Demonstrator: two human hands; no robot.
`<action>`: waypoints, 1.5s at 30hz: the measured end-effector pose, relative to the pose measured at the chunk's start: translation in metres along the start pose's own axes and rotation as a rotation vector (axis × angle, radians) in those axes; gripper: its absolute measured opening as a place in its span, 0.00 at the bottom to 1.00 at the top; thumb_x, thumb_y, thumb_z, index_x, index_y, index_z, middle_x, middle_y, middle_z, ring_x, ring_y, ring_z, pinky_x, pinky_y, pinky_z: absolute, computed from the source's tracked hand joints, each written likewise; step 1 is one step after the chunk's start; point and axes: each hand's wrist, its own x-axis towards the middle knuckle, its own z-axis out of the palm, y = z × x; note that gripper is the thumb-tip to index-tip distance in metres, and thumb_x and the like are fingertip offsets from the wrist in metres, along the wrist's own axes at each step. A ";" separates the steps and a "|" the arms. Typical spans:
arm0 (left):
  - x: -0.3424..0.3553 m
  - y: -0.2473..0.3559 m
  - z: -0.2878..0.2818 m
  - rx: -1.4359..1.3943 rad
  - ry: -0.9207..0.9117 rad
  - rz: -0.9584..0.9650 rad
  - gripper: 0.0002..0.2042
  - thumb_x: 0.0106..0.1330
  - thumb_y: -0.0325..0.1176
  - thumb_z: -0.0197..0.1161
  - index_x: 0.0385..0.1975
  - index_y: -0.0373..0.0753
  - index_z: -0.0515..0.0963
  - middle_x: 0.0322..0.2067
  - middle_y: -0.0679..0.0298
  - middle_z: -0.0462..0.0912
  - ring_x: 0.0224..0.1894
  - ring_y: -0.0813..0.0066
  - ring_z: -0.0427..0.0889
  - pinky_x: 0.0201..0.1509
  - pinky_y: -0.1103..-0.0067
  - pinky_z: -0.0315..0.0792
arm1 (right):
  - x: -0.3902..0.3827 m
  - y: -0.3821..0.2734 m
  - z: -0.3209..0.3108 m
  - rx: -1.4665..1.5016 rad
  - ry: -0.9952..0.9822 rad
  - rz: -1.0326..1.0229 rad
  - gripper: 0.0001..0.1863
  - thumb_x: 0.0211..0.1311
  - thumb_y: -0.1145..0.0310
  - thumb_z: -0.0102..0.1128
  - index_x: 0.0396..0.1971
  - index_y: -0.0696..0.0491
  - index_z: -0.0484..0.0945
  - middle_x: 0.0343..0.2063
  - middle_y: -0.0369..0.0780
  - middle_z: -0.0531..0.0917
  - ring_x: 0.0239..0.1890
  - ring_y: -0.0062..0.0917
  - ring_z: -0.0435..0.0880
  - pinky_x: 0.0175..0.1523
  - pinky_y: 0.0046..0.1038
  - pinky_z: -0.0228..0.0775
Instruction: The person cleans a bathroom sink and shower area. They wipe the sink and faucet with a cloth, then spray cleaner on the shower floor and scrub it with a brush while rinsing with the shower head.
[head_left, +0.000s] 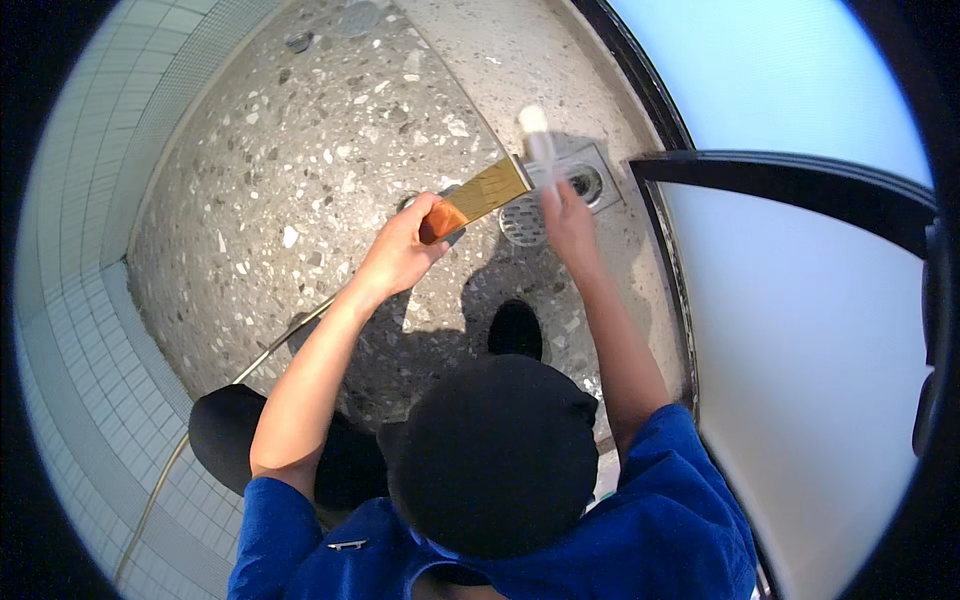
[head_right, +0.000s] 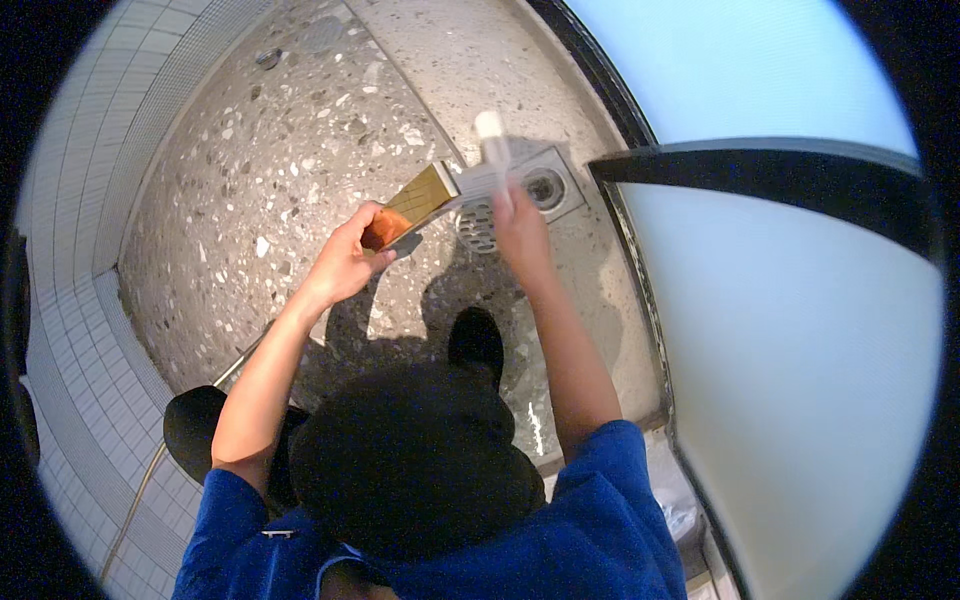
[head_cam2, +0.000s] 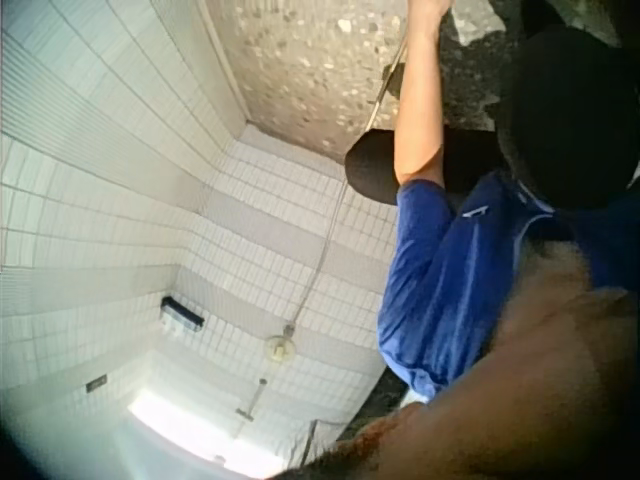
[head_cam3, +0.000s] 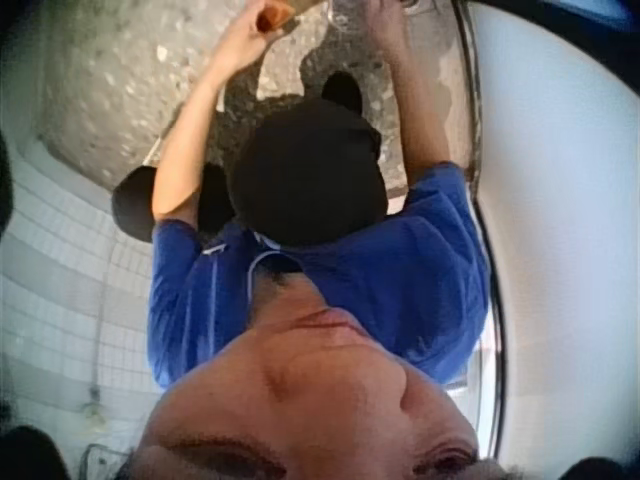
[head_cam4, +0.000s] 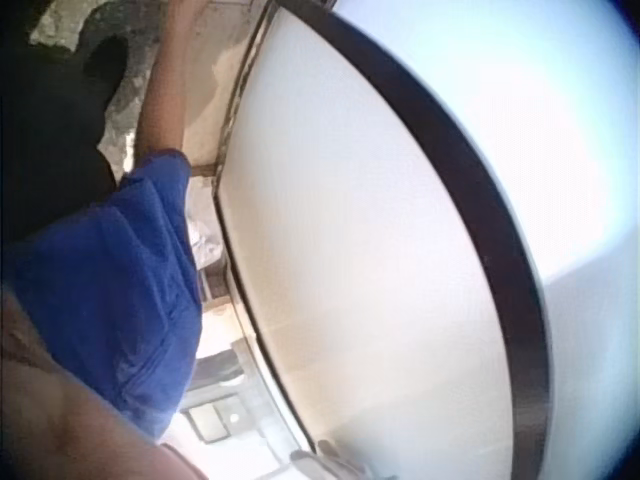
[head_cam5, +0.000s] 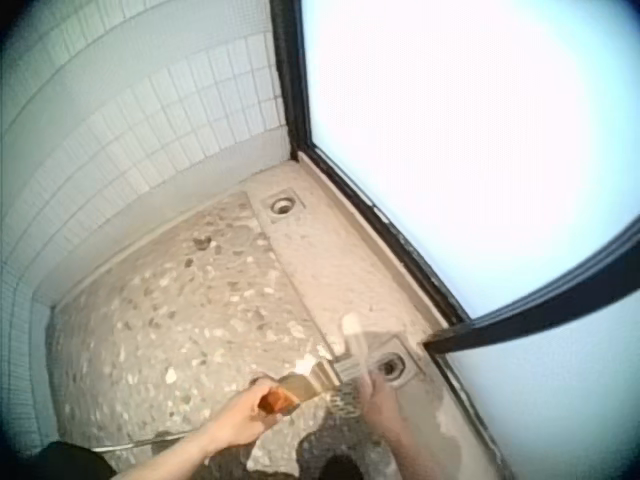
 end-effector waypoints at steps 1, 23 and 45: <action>-0.005 0.000 0.000 -0.003 0.015 0.005 0.20 0.53 0.20 0.63 0.47 0.39 0.67 0.37 0.60 0.77 0.42 0.72 0.77 0.48 0.76 0.69 | -0.020 -0.002 -0.004 -0.011 -0.113 0.032 0.25 0.64 0.61 0.48 0.59 0.57 0.66 0.50 0.53 0.76 0.53 0.45 0.75 0.56 0.35 0.66; -0.012 0.009 0.013 0.148 -0.100 0.047 0.21 0.53 0.22 0.64 0.46 0.39 0.66 0.36 0.56 0.77 0.42 0.65 0.77 0.46 0.73 0.69 | -0.091 0.069 -0.045 -0.117 0.030 -0.006 0.24 0.65 0.57 0.50 0.59 0.49 0.67 0.40 0.53 0.80 0.40 0.47 0.81 0.45 0.36 0.73; -0.028 -0.018 0.049 0.590 -0.119 0.100 0.12 0.55 0.20 0.57 0.38 0.40 0.67 0.36 0.52 0.77 0.43 0.49 0.76 0.46 0.62 0.70 | -0.183 0.094 -0.070 -0.082 0.110 0.203 0.21 0.63 0.53 0.54 0.55 0.40 0.73 0.26 0.49 0.82 0.28 0.41 0.83 0.35 0.35 0.74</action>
